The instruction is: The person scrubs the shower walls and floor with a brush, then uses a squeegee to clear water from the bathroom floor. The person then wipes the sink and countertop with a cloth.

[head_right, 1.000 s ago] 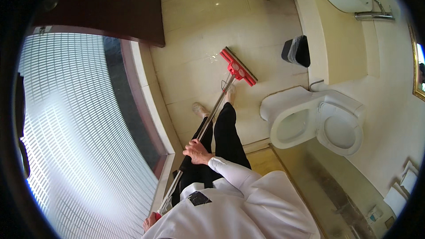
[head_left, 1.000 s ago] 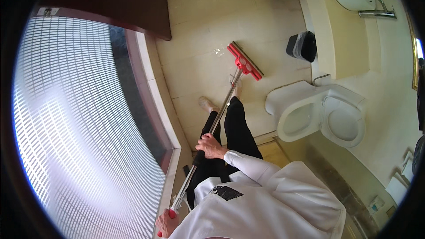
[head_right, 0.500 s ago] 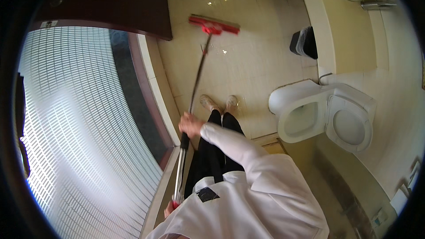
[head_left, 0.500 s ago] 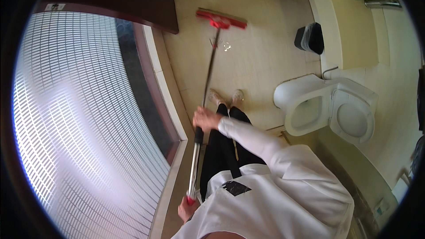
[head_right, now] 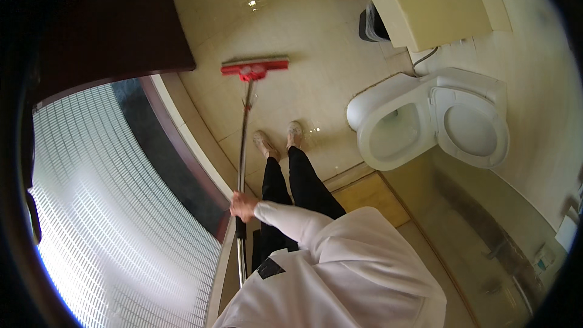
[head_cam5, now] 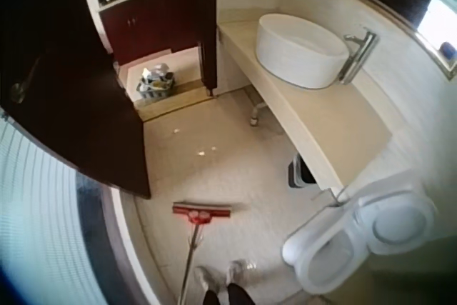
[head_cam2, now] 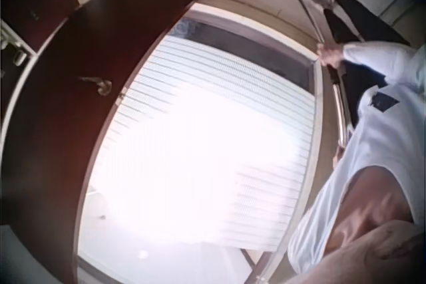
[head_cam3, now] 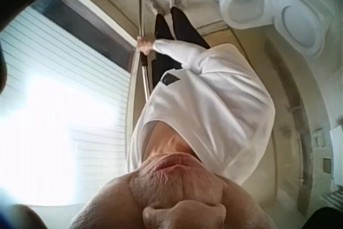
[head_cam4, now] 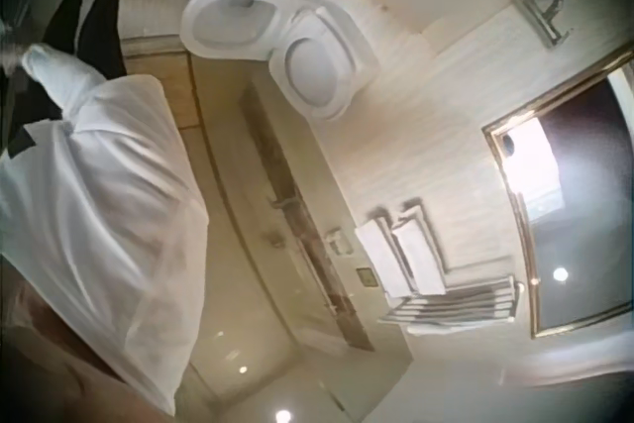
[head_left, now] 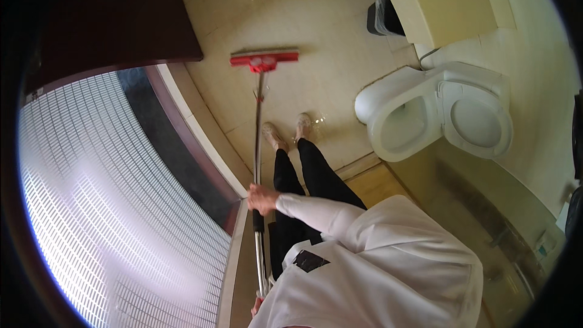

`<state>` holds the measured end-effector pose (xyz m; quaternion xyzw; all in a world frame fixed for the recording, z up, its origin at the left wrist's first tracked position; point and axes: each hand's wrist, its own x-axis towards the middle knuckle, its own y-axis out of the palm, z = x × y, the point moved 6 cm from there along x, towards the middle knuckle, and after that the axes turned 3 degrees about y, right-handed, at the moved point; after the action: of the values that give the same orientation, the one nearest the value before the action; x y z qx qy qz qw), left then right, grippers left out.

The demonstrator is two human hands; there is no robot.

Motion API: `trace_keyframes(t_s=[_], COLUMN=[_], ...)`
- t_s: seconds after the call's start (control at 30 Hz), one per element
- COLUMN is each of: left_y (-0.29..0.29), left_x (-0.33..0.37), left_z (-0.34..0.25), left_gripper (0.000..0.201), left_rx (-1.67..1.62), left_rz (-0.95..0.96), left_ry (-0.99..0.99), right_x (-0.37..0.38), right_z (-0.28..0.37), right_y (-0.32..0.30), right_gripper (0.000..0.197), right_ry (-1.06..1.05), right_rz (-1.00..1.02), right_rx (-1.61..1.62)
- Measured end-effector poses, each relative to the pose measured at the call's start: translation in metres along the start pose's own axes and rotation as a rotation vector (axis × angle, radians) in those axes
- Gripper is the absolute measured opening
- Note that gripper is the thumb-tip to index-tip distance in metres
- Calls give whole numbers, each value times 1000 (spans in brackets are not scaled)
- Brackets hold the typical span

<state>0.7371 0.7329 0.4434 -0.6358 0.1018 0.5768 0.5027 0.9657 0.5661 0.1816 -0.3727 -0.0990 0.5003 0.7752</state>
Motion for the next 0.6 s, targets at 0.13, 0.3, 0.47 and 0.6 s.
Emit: trace_keyframes(t_s=[0.13, 0.3, 0.47, 0.6], left_y=[-39, -77, -65, -41], left_x=[-39, -35, 33, 83], left_z=[50, 25, -135, -233], left_gripper=[25, 25, 20, 21], left_rx=[202, 378, 458, 444], left_rz=[-17, -79, -191, -165], left_ry=[5, 157, 429, 724], right_x=[-31, -52, -105, -152], right_z=[52, 50, -73, -187], right_y=[12, 8, -12, -31], right_gripper=[14, 17, 23, 19], right_ry=[-4, 51, 371, 497], right_rz=[-36, -104, -275, -376], right_rx=[250, 390, 295, 129])
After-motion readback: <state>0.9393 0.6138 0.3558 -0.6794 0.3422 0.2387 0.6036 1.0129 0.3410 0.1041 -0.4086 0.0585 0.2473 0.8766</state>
